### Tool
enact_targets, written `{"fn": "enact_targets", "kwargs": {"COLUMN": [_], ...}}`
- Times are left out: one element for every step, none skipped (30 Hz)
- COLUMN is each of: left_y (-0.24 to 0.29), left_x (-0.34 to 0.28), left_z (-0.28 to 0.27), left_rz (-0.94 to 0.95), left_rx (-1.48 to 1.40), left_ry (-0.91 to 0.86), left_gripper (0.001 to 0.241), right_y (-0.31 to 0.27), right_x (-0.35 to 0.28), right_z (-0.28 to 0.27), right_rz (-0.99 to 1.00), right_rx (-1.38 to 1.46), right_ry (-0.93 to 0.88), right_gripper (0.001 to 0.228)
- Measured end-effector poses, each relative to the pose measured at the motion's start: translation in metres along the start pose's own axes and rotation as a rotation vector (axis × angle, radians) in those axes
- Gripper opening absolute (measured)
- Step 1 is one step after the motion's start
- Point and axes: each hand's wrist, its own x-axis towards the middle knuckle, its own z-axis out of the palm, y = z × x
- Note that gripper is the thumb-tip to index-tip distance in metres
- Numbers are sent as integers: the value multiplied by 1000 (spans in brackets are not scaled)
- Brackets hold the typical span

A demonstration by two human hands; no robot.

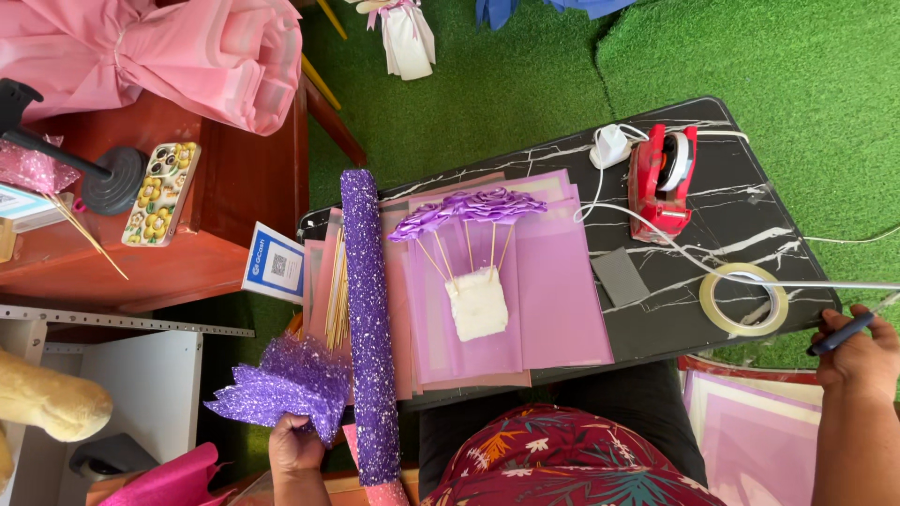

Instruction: The person cuts a piece of purple glittery netting with shears, folds it, and then attaches it to a wooden skewer.

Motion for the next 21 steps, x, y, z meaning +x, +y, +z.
{"fn": "enact_targets", "kwargs": {"left_y": [0,1,0,0,0,0,2,4,5,6,8,8,8,7,6,7,8,9,10,11,10], "left_x": [0,0,0,-1,-2,-3,-7,-12,-16,-16,-18,-21,-18,-16,-13,-16,-20,-23,-25,-26,-28], "left_z": [-1,-2,-2,-4,-4,-5,-4,-3,-2,-6,-11,-17,-25,-34,-41,-40,-41,-42,-43,-44,-46], "left_rz": [-1,-17,-32,-31,-28,-24,-21,-23,-24,-21,-35,-49,-47,-43,-38,-35,-33,-30,-32,-27,-24], "left_rx": [2,11,17,16,15,14,10,38,65,60,68,75,75,56,37,36,59,82,86,88,90], "left_ry": [-1,29,58,56,50,43,40,47,53,50,74,98,97,112,126,122,167,212,211,197,183], "left_gripper": [50,51,53,53,50,46,46,43,40,40,45,49,49,48,48,48,47,46,46,47,47], "right_y": [6,11,16,19,22,25,26,27,29,27,26,25,31,38,44,43,43,44,47,51,52], "right_x": [4,9,14,14,15,16,18,19,21,18,15,11,13,14,15,10,3,-4,-7,-10,-13], "right_z": [-2,-5,-6,-10,-12,-14,-15,-16,-17,-17,-18,-20,-24,-29,-34,-34,-37,-40,-45,-50,-56], "right_rz": [1,-5,-13,-15,5,25,21,20,18,14,9,3,3,6,9,7,18,29,31,32,31], "right_rx": [0,35,71,73,69,66,69,88,108,112,112,112,115,105,96,101,89,78,78,85,91], "right_ry": [2,3,1,1,17,34,31,20,9,7,-6,-18,-19,-20,-20,-21,2,25,29,32,36], "right_gripper": [36,37,38,38,40,41,41,42,43,43,42,41,41,42,42,42,43,44,44,44,43]}}
